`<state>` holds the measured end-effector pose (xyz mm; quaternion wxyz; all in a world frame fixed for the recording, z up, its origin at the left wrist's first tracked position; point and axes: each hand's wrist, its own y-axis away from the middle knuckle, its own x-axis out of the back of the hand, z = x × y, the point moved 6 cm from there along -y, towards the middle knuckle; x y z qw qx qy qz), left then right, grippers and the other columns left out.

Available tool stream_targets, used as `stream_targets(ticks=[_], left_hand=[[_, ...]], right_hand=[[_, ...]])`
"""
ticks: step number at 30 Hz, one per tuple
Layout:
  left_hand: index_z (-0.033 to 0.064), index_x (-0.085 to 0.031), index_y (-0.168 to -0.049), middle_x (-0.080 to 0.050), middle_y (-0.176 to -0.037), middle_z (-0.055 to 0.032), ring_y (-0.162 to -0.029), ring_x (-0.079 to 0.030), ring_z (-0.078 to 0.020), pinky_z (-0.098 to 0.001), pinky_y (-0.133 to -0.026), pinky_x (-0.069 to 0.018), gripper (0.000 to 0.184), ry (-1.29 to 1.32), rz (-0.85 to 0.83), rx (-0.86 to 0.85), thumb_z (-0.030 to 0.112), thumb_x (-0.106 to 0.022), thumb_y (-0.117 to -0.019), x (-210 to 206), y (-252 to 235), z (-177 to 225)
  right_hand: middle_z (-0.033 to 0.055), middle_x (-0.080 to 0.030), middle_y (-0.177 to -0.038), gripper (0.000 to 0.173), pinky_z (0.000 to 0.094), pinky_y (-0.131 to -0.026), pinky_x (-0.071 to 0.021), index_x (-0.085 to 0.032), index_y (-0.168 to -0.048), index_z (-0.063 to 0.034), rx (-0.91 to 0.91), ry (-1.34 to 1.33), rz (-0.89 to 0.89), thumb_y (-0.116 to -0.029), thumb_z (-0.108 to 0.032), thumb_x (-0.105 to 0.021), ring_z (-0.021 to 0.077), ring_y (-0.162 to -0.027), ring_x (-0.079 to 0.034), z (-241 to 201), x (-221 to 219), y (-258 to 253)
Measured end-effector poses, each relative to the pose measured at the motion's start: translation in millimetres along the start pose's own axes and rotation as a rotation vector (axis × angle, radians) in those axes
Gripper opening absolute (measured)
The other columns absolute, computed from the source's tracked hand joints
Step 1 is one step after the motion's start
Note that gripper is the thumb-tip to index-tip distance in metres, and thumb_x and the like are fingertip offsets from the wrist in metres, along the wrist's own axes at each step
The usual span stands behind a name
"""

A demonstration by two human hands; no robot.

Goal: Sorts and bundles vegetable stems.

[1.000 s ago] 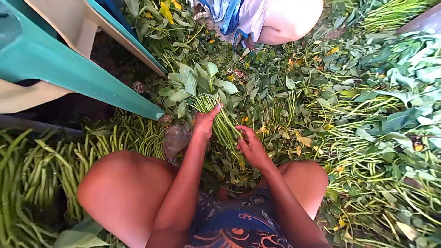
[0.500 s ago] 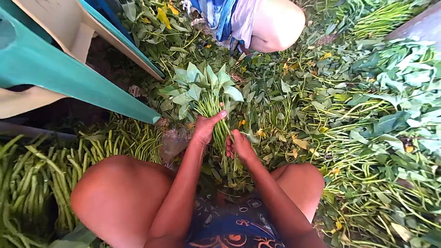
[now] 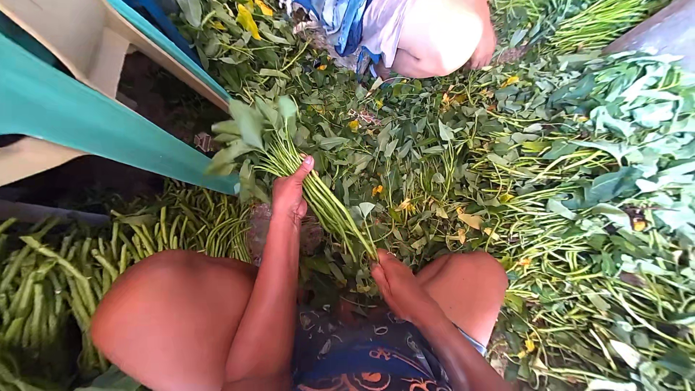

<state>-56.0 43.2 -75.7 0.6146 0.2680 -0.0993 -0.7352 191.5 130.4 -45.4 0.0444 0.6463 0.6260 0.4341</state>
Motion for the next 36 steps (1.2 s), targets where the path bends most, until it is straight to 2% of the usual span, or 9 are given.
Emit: stream_targets(ticks=[3, 4, 6, 9, 16, 22, 28, 33, 36], left_hand=[[0.0128, -0.06, -0.119, -0.068, -0.103, -0.0019, -0.086, -0.069, -0.0114, -0.0285, -0.076, -0.0608, 0.021, 0.111, -0.155, 0.038, 0.014, -0.067, -0.0992, -9, 10, 4], [0.0119, -0.06, -0.116, -0.07, -0.103, -0.0035, -0.086, -0.07, -0.0122, -0.0287, -0.076, -0.0613, 0.014, 0.161, -0.214, 0.055, 0.012, -0.062, -0.1019, -12, 13, 2], [0.0101, -0.06, -0.112, -0.071, -0.104, -0.006, -0.088, -0.071, -0.0143, -0.03, -0.078, -0.062, 0.009, 0.238, -0.305, 0.08, 0.009, -0.055, -0.1044, -19, 19, -3], [0.0085, -0.062, -0.11, -0.073, -0.102, -0.0061, -0.086, -0.072, -0.0139, -0.0292, -0.076, -0.0622, 0.009, 0.265, -0.299, 0.083, 0.006, -0.057, -0.1033, -28, 30, -11], [0.0097, -0.061, -0.112, -0.072, -0.095, -0.0042, -0.083, -0.071, -0.0141, -0.0314, -0.077, -0.062, 0.015, 0.141, -0.225, -0.028, 0.007, -0.067, -0.0986, -33, 32, -20], [0.011, -0.058, -0.116, -0.07, -0.095, -0.0036, -0.082, -0.071, -0.0135, -0.0312, -0.076, -0.0619, 0.017, 0.261, -0.107, 0.005, 0.013, -0.066, -0.1002, -28, 25, -21], [0.0106, -0.06, -0.117, -0.072, -0.096, -0.0042, -0.082, -0.072, -0.0144, -0.0315, -0.076, -0.0621, 0.022, 0.286, -0.065, 0.019, 0.015, -0.07, -0.0979, -32, 26, -18], [0.0064, -0.058, -0.115, -0.068, -0.092, -0.0054, -0.08, -0.07, -0.0153, -0.0316, -0.076, -0.0617, 0.018, 0.368, 0.097, 0.087, 0.008, -0.066, -0.0989, -34, 23, -20], [0.0084, -0.056, -0.11, -0.066, -0.084, -0.0022, -0.074, -0.068, -0.0116, -0.0298, -0.073, -0.0612, 0.008, 0.428, 0.116, -0.008, 0.011, -0.06, -0.1028, -23, 17, -8]], right_hand=[[0.0262, -0.062, -0.116, 0.044, 0.051, -0.098, -0.0497, -0.053, -0.131, 0.0079, -0.114, -0.083, -0.007, -0.1124, -0.024, -0.03, 0.0366, -0.11, -0.063, 32, 5, -17], [0.0212, -0.062, -0.102, 0.04, 0.0451, -0.086, -0.0523, -0.057, -0.123, 0.0069, -0.14, -0.232, 0.06, -0.112, -0.021, -0.03, 0.03, -0.094, -0.063, 47, 8, -25], [-0.0009, -0.046, -0.068, 0.035, 0.0232, -0.05, -0.041, -0.053, -0.093, -0.0051, -0.184, -0.769, 0.231, -0.1104, -0.018, -0.025, 0.0081, -0.053, -0.044, 72, 11, -42], [-0.0077, -0.039, -0.052, 0.039, 0.0168, -0.037, -0.031, -0.044, -0.076, -0.0153, -0.289, -1.467, 0.375, -0.1102, -0.021, -0.026, 0.0023, -0.039, -0.035, 80, 21, -63], [-0.0053, -0.033, -0.046, 0.035, 0.0162, -0.035, -0.0267, -0.038, -0.07, -0.014, -0.298, -1.751, 0.58, -0.1042, -0.01, -0.03, 0.0031, -0.034, -0.029, 84, 40, -130], [-0.0071, -0.035, -0.043, 0.046, 0.0153, -0.035, -0.0248, -0.037, -0.061, -0.0179, -0.125, -1.878, 0.649, -0.1052, -0.013, -0.025, 0.0018, -0.034, -0.031, 79, 59, -118], [-0.0062, -0.031, -0.044, 0.039, 0.0171, -0.035, -0.0266, -0.037, -0.068, -0.0159, -0.163, -1.786, 0.803, -0.1056, -0.012, -0.028, 0.0039, -0.033, -0.029, 73, 60, -106], [-0.0065, -0.033, -0.044, 0.039, 0.0154, -0.035, -0.0264, -0.039, -0.066, -0.0155, -0.107, -1.841, 0.785, -0.1028, -0.007, -0.029, 0.0026, -0.033, -0.031, 56, 69, -85], [-0.0072, -0.039, -0.052, 0.031, 0.0178, -0.04, -0.0366, -0.045, -0.079, -0.0137, -0.157, -1.529, 1.144, -0.1088, -0.017, -0.036, 0.0016, -0.04, -0.037, 90, 86, -56]])
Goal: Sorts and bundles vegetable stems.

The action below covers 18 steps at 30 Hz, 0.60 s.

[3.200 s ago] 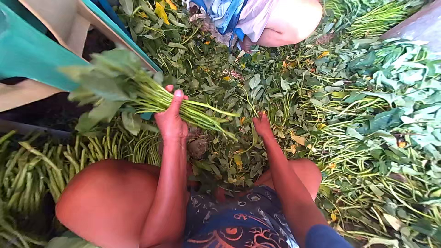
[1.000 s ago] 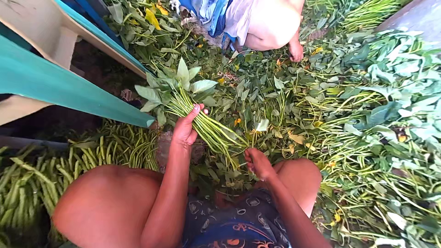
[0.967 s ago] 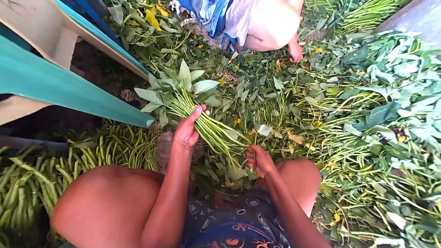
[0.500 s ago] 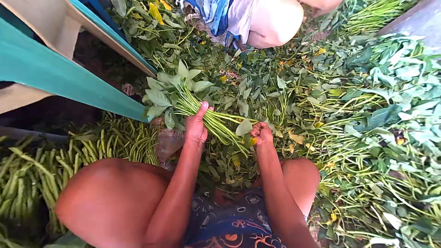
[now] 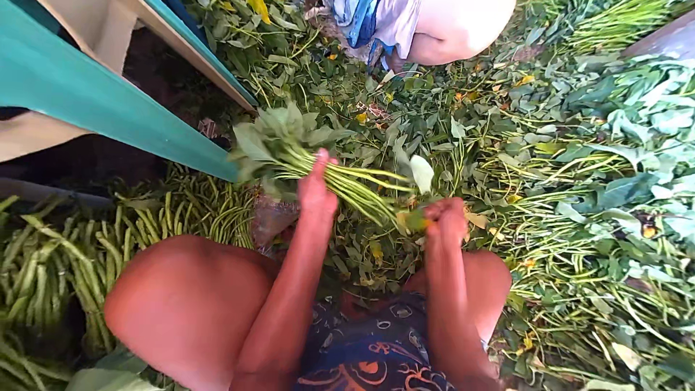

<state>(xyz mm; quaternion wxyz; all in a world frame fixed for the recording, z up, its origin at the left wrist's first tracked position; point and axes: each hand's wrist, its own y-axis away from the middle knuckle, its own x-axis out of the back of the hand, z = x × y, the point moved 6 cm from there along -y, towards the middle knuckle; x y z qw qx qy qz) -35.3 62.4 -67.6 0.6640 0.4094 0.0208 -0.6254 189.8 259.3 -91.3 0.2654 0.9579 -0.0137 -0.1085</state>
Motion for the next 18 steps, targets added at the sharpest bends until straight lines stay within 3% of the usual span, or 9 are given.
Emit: stream_targets(ticks=[2, 4, 7, 9, 10, 12, 15, 16, 18], left_hand=[[0.0097, -0.056, -0.109, -0.066, -0.082, -0.0001, -0.074, -0.066, -0.0105, -0.0307, -0.074, -0.0607, 0.007, 0.015, 0.016, -0.247, 0.015, -0.056, -0.1056, 16, -19, 45], [0.0066, -0.052, -0.115, -0.065, -0.087, -0.0027, -0.078, -0.068, -0.0132, -0.034, -0.078, -0.0616, 0.015, -0.04, 0.005, -0.499, 0.012, -0.06, -0.104, 15, -29, 85], [0.0024, -0.052, -0.124, -0.068, -0.097, -0.0035, -0.09, -0.069, -0.0156, -0.0367, -0.086, -0.0607, 0.037, -0.291, -0.19, -0.591, 0.005, -0.071, -0.0928, -2, -13, 73], [0.0024, -0.052, -0.131, -0.069, -0.101, -0.0007, -0.093, -0.069, -0.013, -0.0348, -0.088, -0.0603, 0.046, -0.426, -0.371, -0.514, 0.004, -0.073, -0.0896, -15, -3, 45], [0.0032, -0.053, -0.132, -0.069, -0.103, 0.0002, -0.094, -0.069, -0.0114, -0.0332, -0.089, -0.0597, 0.048, -0.478, -0.452, -0.46, 0.005, -0.074, -0.0894, -19, 3, 32], [0.0031, -0.057, -0.131, -0.071, -0.105, -0.0002, -0.096, -0.069, -0.0103, -0.0316, -0.09, -0.0591, 0.046, -0.595, -0.581, -0.37, 0.004, -0.075, -0.0883, -23, 11, 11], [0.0054, -0.062, -0.127, -0.071, -0.11, -0.0015, -0.1, -0.068, -0.0083, -0.0315, -0.09, -0.0581, 0.044, -0.883, -0.72, -0.22, 0.009, -0.079, -0.0867, -21, 29, -9], [0.0067, -0.062, -0.128, -0.07, -0.114, -0.0016, -0.103, -0.067, -0.0079, -0.0325, -0.093, -0.0577, 0.047, -0.941, -0.775, -0.174, 0.01, -0.081, -0.0857, -21, 37, -15], [0.008, -0.064, -0.125, -0.072, -0.111, 0.0001, -0.101, -0.068, -0.0066, -0.0318, -0.091, -0.0589, 0.047, -0.935, -0.871, -0.054, 0.006, -0.083, -0.0822, -21, 53, -26]], right_hand=[[-0.0055, -0.04, -0.061, 0.032, 0.0236, -0.046, -0.0416, -0.046, -0.093, -0.0112, 0.148, 0.112, 0.174, -0.1131, -0.031, -0.031, 0.005, -0.046, -0.04, -17, 63, -41], [-0.0056, -0.039, -0.06, 0.032, 0.0232, -0.046, -0.0435, -0.045, -0.092, -0.0107, 0.174, 0.324, 0.18, -0.1126, -0.029, -0.028, 0.0047, -0.046, -0.041, -24, 93, -57], [0.019, -0.062, -0.103, 0.042, 0.0393, -0.079, -0.0561, -0.051, -0.133, 0.0083, -0.061, 1.034, -0.429, -0.1118, -0.023, -0.032, 0.0216, -0.083, -0.063, 22, 75, 1], [0.0231, -0.061, -0.132, 0.049, 0.0464, -0.093, -0.0571, -0.046, -0.147, -0.0009, -0.192, 1.324, -0.894, -0.1102, -0.032, -0.045, 0.0293, -0.109, -0.068, 68, 50, 35], [0.0253, -0.053, -0.146, 0.057, 0.0527, -0.107, -0.0485, -0.043, -0.154, -0.0059, -0.133, 1.423, -1.04, -0.1078, -0.037, -0.051, 0.0352, -0.128, -0.059, 69, 34, 50], [0.0266, -0.047, -0.152, 0.054, 0.0549, -0.113, -0.0429, -0.047, -0.153, -0.0069, 0.241, 1.398, -1.098, -0.1068, -0.034, -0.053, 0.0391, -0.138, -0.051, 32, -7, 74], [0.0193, -0.045, -0.157, 0.05, 0.0466, -0.115, -0.0431, -0.048, -0.151, -0.0014, 0.757, 1.036, -1.086, -0.1061, -0.024, -0.046, 0.0292, -0.143, -0.047, -39, -58, 93], [0.0187, -0.046, -0.155, 0.051, 0.0438, -0.115, -0.0427, -0.047, -0.15, 0.0003, 0.798, 0.984, -1.124, -0.1065, -0.025, -0.044, 0.0264, -0.142, -0.048, -55, -74, 97], [0.0182, -0.064, -0.129, 0.04, 0.0387, -0.102, -0.0516, -0.062, -0.131, 0.0042, 0.819, 0.897, -1.25, -0.1064, -0.022, -0.045, 0.0205, -0.118, -0.063, -70, -102, 102]])
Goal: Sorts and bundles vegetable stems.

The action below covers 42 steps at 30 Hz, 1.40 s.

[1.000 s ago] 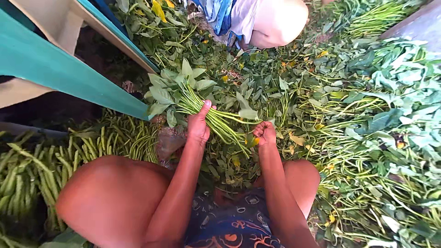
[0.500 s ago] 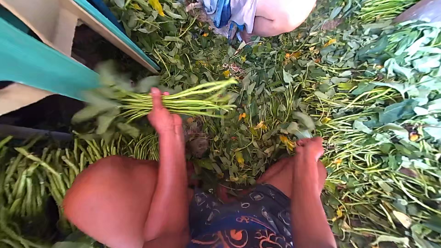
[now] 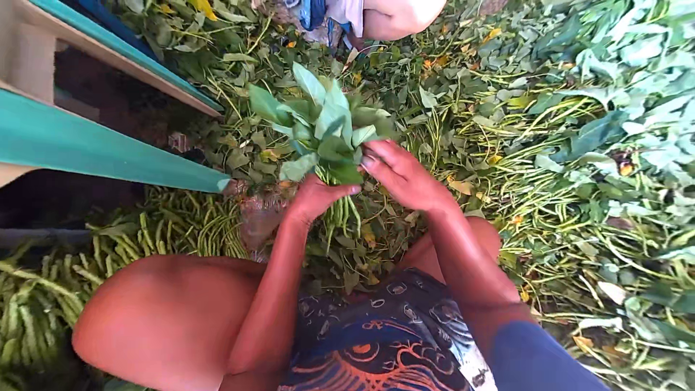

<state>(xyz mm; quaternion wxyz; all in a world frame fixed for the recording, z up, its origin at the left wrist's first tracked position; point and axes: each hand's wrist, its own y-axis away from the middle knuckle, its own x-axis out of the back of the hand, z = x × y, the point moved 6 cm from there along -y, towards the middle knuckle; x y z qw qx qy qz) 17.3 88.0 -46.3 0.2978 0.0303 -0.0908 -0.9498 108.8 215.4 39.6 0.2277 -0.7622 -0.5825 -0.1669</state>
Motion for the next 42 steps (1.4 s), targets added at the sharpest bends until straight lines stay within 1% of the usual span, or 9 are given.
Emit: stream_targets(ticks=[4, 8, 11, 13, 20, 26, 30, 34, 42], left_hand=[[0.0045, -0.07, -0.113, -0.075, -0.095, -0.0033, -0.084, -0.071, -0.0107, -0.0267, -0.078, -0.0602, 0.027, 0.306, -0.291, 0.07, -0.003, -0.07, -0.0872, -23, 4, -10], [0.0084, -0.07, -0.102, -0.071, -0.087, -0.0023, -0.076, -0.067, -0.0105, -0.0266, -0.074, -0.0596, 0.013, 0.393, -0.143, 0.038, 0.001, -0.067, -0.0911, -3, 0, -7], [0.0121, -0.069, -0.105, -0.07, -0.089, 0.0002, -0.077, -0.067, -0.0087, -0.0249, -0.072, -0.0594, 0.011, 0.452, 0.131, 0.063, 0.005, -0.065, -0.0967, 27, -4, -7], [0.0121, -0.068, -0.11, -0.071, -0.088, 0.0005, -0.075, -0.068, -0.0078, -0.0239, -0.069, -0.0597, 0.013, 0.501, 0.291, 0.111, 0.007, -0.064, -0.0996, 41, -8, -13], [0.0102, -0.07, -0.115, -0.071, -0.092, -0.002, -0.074, -0.068, -0.0112, -0.0267, -0.068, -0.0598, 0.018, 0.485, 0.431, 0.25, 0.013, -0.071, -0.0964, 36, -14, -19], [0.0077, -0.071, -0.109, -0.071, -0.096, -0.0051, -0.081, -0.068, -0.0154, -0.03, -0.074, -0.0595, 0.014, 0.389, 0.376, 0.207, 0.011, -0.072, -0.096, 14, -29, -10], [0.0062, -0.072, -0.108, -0.072, -0.091, -0.0058, -0.075, -0.068, -0.015, -0.0303, -0.071, -0.0585, 0.014, 0.319, 0.396, 0.26, 0.011, -0.073, -0.0952, 8, -33, -17], [0.005, -0.071, -0.11, -0.072, -0.09, -0.0061, -0.075, -0.068, -0.0144, -0.0292, -0.071, -0.0585, 0.016, 0.37, 0.398, 0.295, 0.012, -0.072, -0.0962, 6, -32, -27], [0.0072, -0.064, -0.125, -0.073, -0.102, -0.0067, -0.087, -0.07, -0.0146, -0.0312, -0.078, -0.059, 0.028, 0.426, 0.292, 0.35, 0.015, -0.069, -0.0982, 6, -26, -29]], right_hand=[[0.0085, -0.068, -0.113, 0.029, 0.0282, -0.089, -0.0533, -0.066, -0.117, 0.0038, -0.009, -0.225, -0.246, -0.1067, -0.013, -0.045, 0.0077, -0.099, -0.064, 10, -7, -47], [0.0105, -0.07, -0.1, 0.035, 0.0349, -0.071, -0.0582, -0.058, -0.131, 0.001, -0.521, -0.284, 0.095, -0.1075, -0.016, -0.038, 0.0152, -0.077, -0.067, 132, 7, -63], [0.0308, -0.064, -0.124, 0.047, 0.0612, -0.097, -0.0509, -0.061, -0.129, 0.0093, -1.015, 0.219, -0.087, -0.1073, -0.031, -0.051, 0.0435, -0.111, -0.065, 243, -34, -10], [0.0327, -0.061, -0.132, 0.045, 0.0673, -0.106, -0.0433, -0.064, -0.126, 0.0092, -1.089, 0.345, -0.173, -0.1039, -0.03, -0.057, 0.048, -0.126, -0.058, 278, -68, 32], [0.0233, -0.065, -0.132, 0.036, 0.0531, -0.108, -0.0473, -0.061, -0.139, -0.0001, -0.744, 0.17, 0.254, -0.1078, -0.017, -0.053, 0.0367, -0.122, -0.064, 173, -44, 55], [0.0119, -0.068, -0.101, 0.037, 0.0307, -0.079, -0.0535, -0.064, -0.138, -0.0069, -0.454, -0.065, 0.423, -0.1017, -0.013, -0.06, 0.0134, -0.086, -0.063, 137, -30, 58], [0.0014, -0.068, -0.096, 0.042, 0.0228, -0.079, -0.0558, -0.056, -0.139, -0.0026, -0.478, -0.387, 0.414, -0.0982, -0.009, -0.063, 0.0041, -0.084, -0.065, 123, -31, 58], [-0.0013, -0.069, -0.092, 0.023, 0.024, -0.08, -0.0576, -0.06, -0.115, -0.0035, -0.455, -0.547, 0.431, -0.0925, -0.003, -0.067, 0.0043, -0.084, -0.067, 117, -35, 63], [-0.0017, -0.069, -0.098, 0.013, 0.0216, -0.08, -0.0576, -0.065, -0.106, -0.0026, -0.35, -0.438, 0.181, -0.0926, -0.001, -0.065, 0.0017, -0.086, -0.066, 92, -43, 62]])
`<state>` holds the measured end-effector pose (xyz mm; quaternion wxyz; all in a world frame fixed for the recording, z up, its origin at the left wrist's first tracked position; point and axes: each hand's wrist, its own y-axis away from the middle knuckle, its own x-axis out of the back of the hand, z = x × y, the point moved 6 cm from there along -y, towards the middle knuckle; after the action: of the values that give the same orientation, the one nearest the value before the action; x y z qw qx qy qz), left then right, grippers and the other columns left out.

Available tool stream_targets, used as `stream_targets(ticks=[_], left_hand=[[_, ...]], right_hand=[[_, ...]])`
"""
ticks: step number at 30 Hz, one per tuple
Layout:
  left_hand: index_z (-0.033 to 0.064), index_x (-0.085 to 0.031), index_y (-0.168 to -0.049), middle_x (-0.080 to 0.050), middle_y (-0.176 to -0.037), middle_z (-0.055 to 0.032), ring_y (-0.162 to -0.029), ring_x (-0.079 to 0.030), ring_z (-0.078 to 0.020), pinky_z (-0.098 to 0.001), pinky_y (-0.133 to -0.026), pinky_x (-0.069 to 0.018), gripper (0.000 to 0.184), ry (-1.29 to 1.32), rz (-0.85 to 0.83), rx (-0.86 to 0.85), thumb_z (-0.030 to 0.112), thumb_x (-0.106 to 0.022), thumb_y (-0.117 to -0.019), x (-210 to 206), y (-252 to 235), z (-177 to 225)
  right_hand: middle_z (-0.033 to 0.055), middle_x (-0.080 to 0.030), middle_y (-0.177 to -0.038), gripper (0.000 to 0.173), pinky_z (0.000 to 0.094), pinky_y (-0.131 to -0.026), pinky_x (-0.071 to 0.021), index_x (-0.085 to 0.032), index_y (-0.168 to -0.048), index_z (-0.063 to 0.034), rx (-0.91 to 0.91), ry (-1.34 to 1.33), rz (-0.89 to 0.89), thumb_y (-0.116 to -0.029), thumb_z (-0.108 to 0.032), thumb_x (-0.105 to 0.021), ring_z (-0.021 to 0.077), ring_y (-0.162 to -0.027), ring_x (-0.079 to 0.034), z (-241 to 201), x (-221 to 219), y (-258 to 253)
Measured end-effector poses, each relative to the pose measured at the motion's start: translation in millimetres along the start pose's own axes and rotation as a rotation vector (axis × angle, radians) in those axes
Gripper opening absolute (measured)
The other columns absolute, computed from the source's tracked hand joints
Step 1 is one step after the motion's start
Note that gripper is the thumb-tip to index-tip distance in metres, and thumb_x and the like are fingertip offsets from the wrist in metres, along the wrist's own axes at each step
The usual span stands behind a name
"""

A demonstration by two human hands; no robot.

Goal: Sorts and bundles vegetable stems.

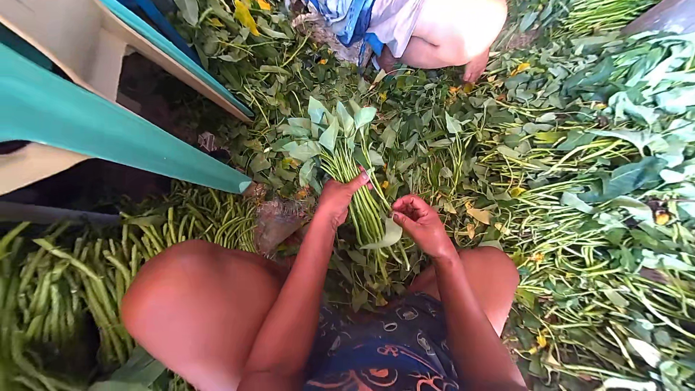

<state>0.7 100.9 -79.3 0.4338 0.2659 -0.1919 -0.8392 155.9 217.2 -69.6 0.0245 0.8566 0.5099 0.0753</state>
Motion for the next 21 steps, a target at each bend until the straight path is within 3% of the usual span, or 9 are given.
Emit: stream_targets(ticks=[3, 6, 8, 10, 12, 15, 18, 21], left_hand=[[0.0084, -0.06, -0.134, -0.072, -0.116, -0.0074, -0.096, -0.071, -0.0158, -0.032, -0.084, -0.0591, 0.036, 0.025, -0.094, -0.031, 0.009, -0.066, -0.0991, -2, 7, 6], [0.0083, -0.063, -0.132, -0.072, -0.112, -0.0051, -0.092, -0.069, -0.0124, -0.029, -0.08, -0.0586, 0.037, -0.035, -0.124, -0.095, 0.006, -0.069, -0.0955, -5, 14, 11], [0.0072, -0.064, -0.126, -0.07, -0.106, -0.003, -0.091, -0.067, -0.0096, -0.0274, -0.081, -0.0572, 0.032, -0.066, -0.101, -0.12, 0.002, -0.068, -0.0948, -7, 15, 8], [0.0071, -0.064, -0.125, -0.069, -0.105, -0.0025, -0.092, -0.066, -0.0086, -0.0265, -0.083, -0.0564, 0.029, -0.067, -0.096, -0.097, 0.001, -0.064, -0.0968, -12, 20, 4], [0.0077, -0.063, -0.126, -0.071, -0.106, -0.003, -0.092, -0.068, -0.0098, -0.0288, -0.084, -0.0578, 0.029, -0.063, -0.059, -0.05, 0.008, -0.068, -0.0975, -13, 24, 4], [0.0077, -0.067, -0.118, -0.073, -0.087, -0.0013, -0.076, -0.07, -0.0096, -0.0262, -0.072, -0.0603, 0.024, -0.002, 0.025, -0.121, 0.015, -0.072, -0.0958, -4, 20, 13], [0.002, -0.065, -0.114, -0.07, -0.085, -0.004, -0.074, -0.068, -0.0119, -0.0273, -0.071, -0.0595, 0.017, 0.051, 0.07, -0.255, 0.005, -0.067, -0.0974, 15, 12, 32], [0.0031, -0.066, -0.112, -0.07, -0.086, -0.0039, -0.076, -0.068, -0.0121, -0.0271, -0.072, -0.0597, 0.016, 0.04, 0.1, -0.314, 0.006, -0.068, -0.0969, 30, 13, 45]], right_hand=[[-0.0003, -0.068, -0.098, 0.017, 0.0193, -0.079, -0.0561, -0.065, -0.111, -0.0003, -0.018, 0.096, -0.076, -0.0963, -0.007, -0.063, -0.0001, -0.084, -0.064, -4, -5, 2], [-0.0025, -0.064, -0.088, 0.02, 0.0195, -0.071, -0.052, -0.064, -0.114, -0.0028, -0.056, 0.18, -0.094, -0.0985, -0.016, -0.063, -0.0003, -0.075, -0.059, -9, -10, 3], [0.0034, -0.061, -0.086, 0.036, 0.0285, -0.067, -0.0516, -0.062, -0.119, -0.0003, -0.033, 0.316, -0.049, -0.0943, -0.025, -0.072, 0.0085, -0.071, -0.057, -16, -17, -1], [0.0151, -0.065, -0.092, 0.039, 0.0427, -0.072, -0.0556, -0.061, -0.116, 0.0048, 0.069, 0.418, 0.069, -0.0928, -0.023, -0.074, 0.0234, -0.078, -0.063, -27, -26, -6], [0.0209, -0.068, -0.099, 0.028, 0.0478, -0.074, -0.0582, -0.065, -0.111, 0.0068, 0.234, 0.494, 0.246, -0.0988, -0.018, -0.065, 0.0301, -0.082, -0.068, -37, -33, -9], [0.0237, -0.066, -0.101, 0.026, 0.048, -0.072, -0.059, -0.064, -0.108, 0.0081, 0.311, 0.63, 0.377, -0.1056, -0.015, -0.053, 0.0343, -0.083, -0.069, -43, -39, -8], [0.032, -0.065, -0.114, 0.027, 0.0607, -0.081, -0.0572, -0.06, -0.123, 0.0101, -0.022, 0.828, 0.279, -0.1053, -0.008, -0.049, 0.0476, -0.094, -0.07, -23, -23, 8], [0.0325, -0.064, -0.123, 0.037, 0.064, -0.097, -0.05, -0.052, -0.138, 0.0036, -0.519, 1.024, -0.051, -0.1098, -0.018, -0.043, 0.0493, -0.114, -0.065, 29, 18, 26]])
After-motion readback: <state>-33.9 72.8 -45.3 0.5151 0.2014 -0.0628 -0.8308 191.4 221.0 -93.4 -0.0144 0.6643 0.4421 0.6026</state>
